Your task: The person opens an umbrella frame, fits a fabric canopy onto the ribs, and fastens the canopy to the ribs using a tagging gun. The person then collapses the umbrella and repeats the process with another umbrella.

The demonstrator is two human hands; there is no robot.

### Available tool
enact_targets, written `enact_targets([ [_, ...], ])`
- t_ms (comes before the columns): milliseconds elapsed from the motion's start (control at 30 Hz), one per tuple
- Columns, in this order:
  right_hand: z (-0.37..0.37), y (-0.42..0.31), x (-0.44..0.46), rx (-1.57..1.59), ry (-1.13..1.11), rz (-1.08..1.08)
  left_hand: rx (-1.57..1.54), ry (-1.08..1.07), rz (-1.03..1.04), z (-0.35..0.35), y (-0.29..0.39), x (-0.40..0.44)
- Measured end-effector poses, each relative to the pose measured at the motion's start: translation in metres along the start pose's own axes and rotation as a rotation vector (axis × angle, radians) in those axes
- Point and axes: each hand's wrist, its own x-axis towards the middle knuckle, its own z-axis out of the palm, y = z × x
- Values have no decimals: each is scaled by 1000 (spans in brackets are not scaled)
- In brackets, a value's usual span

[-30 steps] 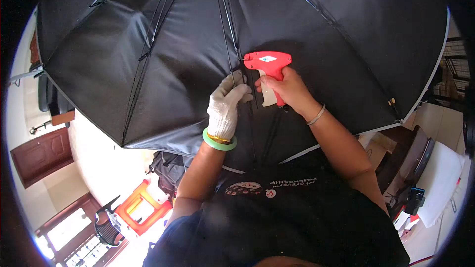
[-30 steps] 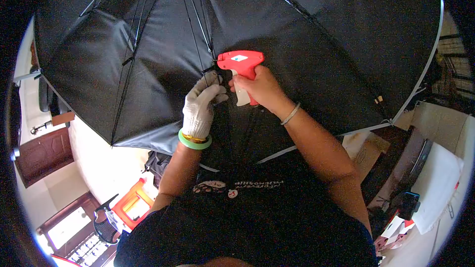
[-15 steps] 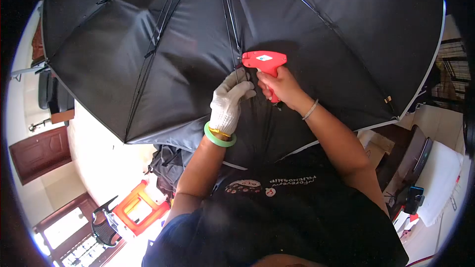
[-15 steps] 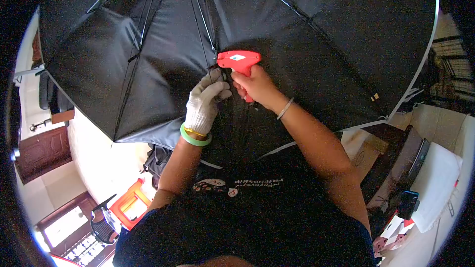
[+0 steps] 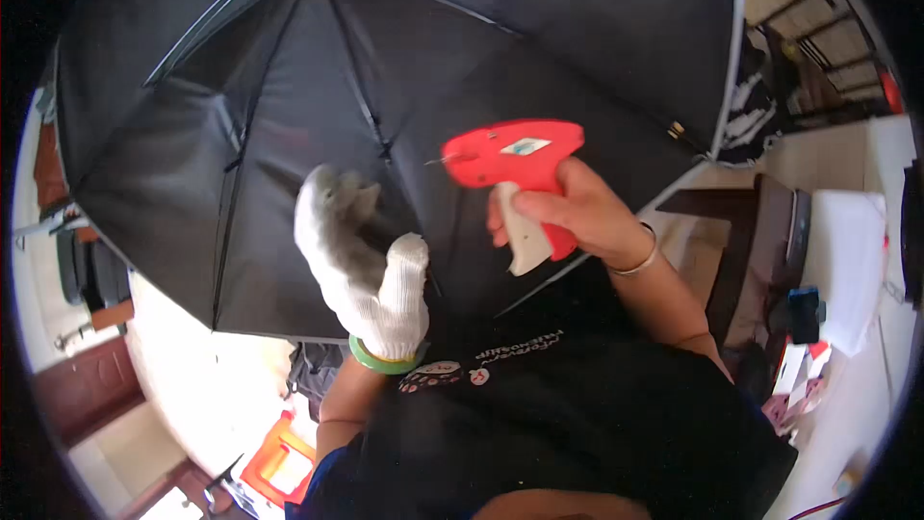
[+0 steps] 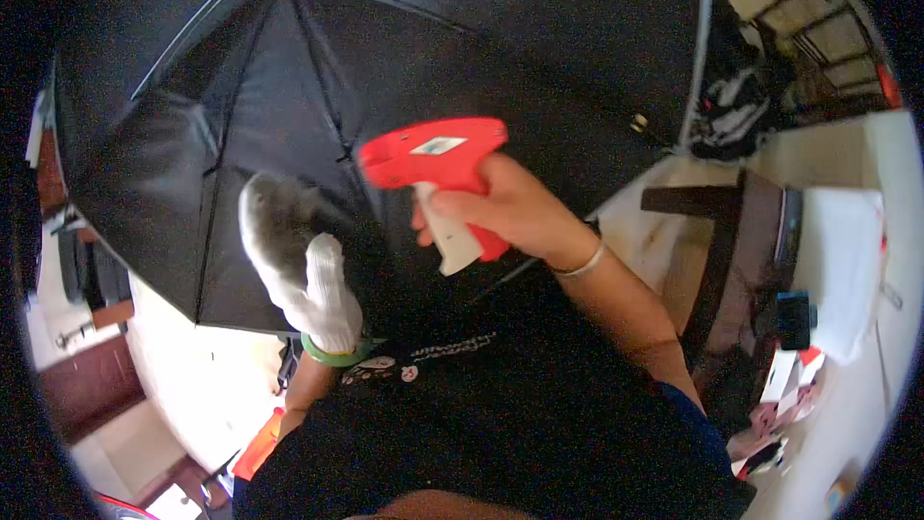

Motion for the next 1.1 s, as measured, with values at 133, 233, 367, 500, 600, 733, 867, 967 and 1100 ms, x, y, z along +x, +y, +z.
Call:
enact_targets([
  [133, 16, 3, -8, -219, -115, 25, -139, -418, -438, 3, 9, -2],
  [233, 19, 32, -6, -663, -103, -291, -229, -522, -649, 24, 27, -13],
  [367, 6, 14, -47, -917, -7, -266, -179, -513, -612, 43, 33, -27],
  [500, -18, -10, -120, -970, 285, -354, -145, -616, -669, 49, 46, -35],
  [600, -59, -42, -205, -1133, 801, -349, -198, -672, -745, 58, 51, -50],
  [733, -94, -67, -349, -1634, 1755, 91, -382, -687, -935, 70, 58, -70],
  [867, -156, -41, -523, -1879, 2065, 626, -572, -694, -1116, 85, 62, -82],
  [967, -207, -15, -615, -1956, 1604, 628, -570, -727, -1144, 87, 65, -87],
  [1100, -218, -11, -626, -1480, 1524, 853, -565, -759, -1169, 87, 64, -89],
])
